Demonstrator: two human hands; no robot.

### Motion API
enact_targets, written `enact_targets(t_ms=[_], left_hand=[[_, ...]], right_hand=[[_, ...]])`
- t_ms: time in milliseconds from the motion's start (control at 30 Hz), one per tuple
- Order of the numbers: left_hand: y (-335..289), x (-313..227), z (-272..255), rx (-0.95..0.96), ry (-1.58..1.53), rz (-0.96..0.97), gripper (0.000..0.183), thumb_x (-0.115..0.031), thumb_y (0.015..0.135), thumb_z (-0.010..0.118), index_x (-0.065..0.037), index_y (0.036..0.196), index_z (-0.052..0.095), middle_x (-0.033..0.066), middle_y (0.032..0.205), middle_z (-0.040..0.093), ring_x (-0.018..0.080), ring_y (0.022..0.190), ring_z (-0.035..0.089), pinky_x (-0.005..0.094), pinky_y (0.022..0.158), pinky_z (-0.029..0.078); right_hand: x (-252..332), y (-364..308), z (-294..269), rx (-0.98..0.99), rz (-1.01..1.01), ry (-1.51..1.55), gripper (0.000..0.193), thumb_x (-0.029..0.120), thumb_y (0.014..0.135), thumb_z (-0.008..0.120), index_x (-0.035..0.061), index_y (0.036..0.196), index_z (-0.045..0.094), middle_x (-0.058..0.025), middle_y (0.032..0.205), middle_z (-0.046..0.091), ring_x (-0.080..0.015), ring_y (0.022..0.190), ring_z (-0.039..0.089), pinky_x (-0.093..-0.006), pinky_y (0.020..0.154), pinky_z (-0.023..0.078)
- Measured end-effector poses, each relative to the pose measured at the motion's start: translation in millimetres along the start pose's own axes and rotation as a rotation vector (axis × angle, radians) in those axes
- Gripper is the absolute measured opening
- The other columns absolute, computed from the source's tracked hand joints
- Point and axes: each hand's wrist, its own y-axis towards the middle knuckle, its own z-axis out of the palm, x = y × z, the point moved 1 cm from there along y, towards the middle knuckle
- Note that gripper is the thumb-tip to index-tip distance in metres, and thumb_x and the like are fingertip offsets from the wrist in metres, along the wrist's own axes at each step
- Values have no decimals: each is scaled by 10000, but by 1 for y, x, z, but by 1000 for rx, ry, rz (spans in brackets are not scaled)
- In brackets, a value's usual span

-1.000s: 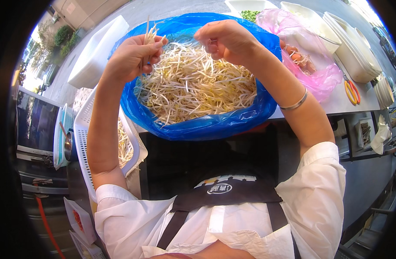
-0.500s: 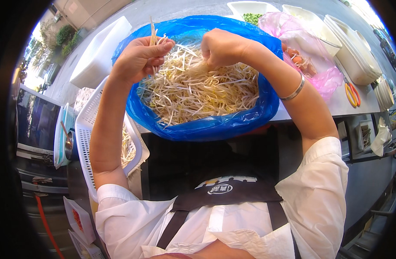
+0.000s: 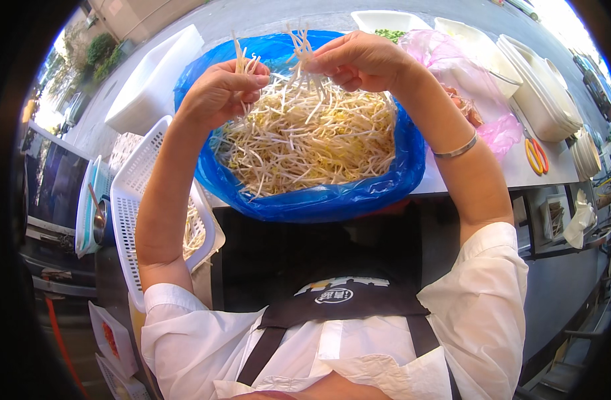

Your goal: The person repeatedly picks up handfuls of bean sprouts from a blue bag, separates them by hand, and places them into a white basket. The process continues throughout the clip with no other tools used.

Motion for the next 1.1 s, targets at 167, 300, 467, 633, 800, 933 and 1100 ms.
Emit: enact_targets(t_ms=[167,300,467,633,800,933,1100], left_hand=[[0,6,10,84,-92,98,229,-142,752,783,-32,904,652,-9,681,579,38,529,470,184,452,350],[5,17,21,99,-116,108,205,-152,767,774,-19,884,670,0,657,571,48,514,451,194,454,338],[12,23,11,91,-171,40,203,-209,850,696,-21,927,676,19,737,624,54,583,518,183,498,408],[7,19,7,40,-26,55,213,-226,870,672,-14,893,675,30,710,629,57,521,504,177,455,394],[2,14,16,77,-55,57,211,-223,858,689,-14,833,670,40,684,625,49,464,455,170,414,350],[2,12,15,93,20,48,207,-213,840,710,-18,788,668,37,649,617,46,432,418,183,387,311],[2,15,14,56,40,72,194,-202,837,712,-24,775,671,31,617,604,47,411,392,194,379,291]], right_hand=[[-3,3,21,-93,43,-123,207,157,777,746,-31,855,708,2,559,440,-70,458,352,-209,417,241],[-9,3,48,-230,-76,-426,210,197,805,723,-9,836,694,21,499,455,-44,399,383,-205,372,280],[-14,-3,62,-155,-96,-461,269,214,730,697,-26,848,718,-29,521,510,-94,464,487,-237,430,402],[-9,-9,53,-337,-138,-582,328,232,713,700,-42,893,714,-72,601,595,-103,511,544,-239,481,444],[2,-7,45,-510,-382,-695,234,187,772,683,-15,886,717,-53,645,631,-77,565,553,-226,529,434],[3,-7,50,-456,-405,-588,179,134,843,666,-11,944,693,24,539,535,-16,436,430,-180,393,302],[5,-4,53,-488,-410,-489,242,165,820,679,-23,972,683,14,544,518,-19,438,413,-184,398,303]])
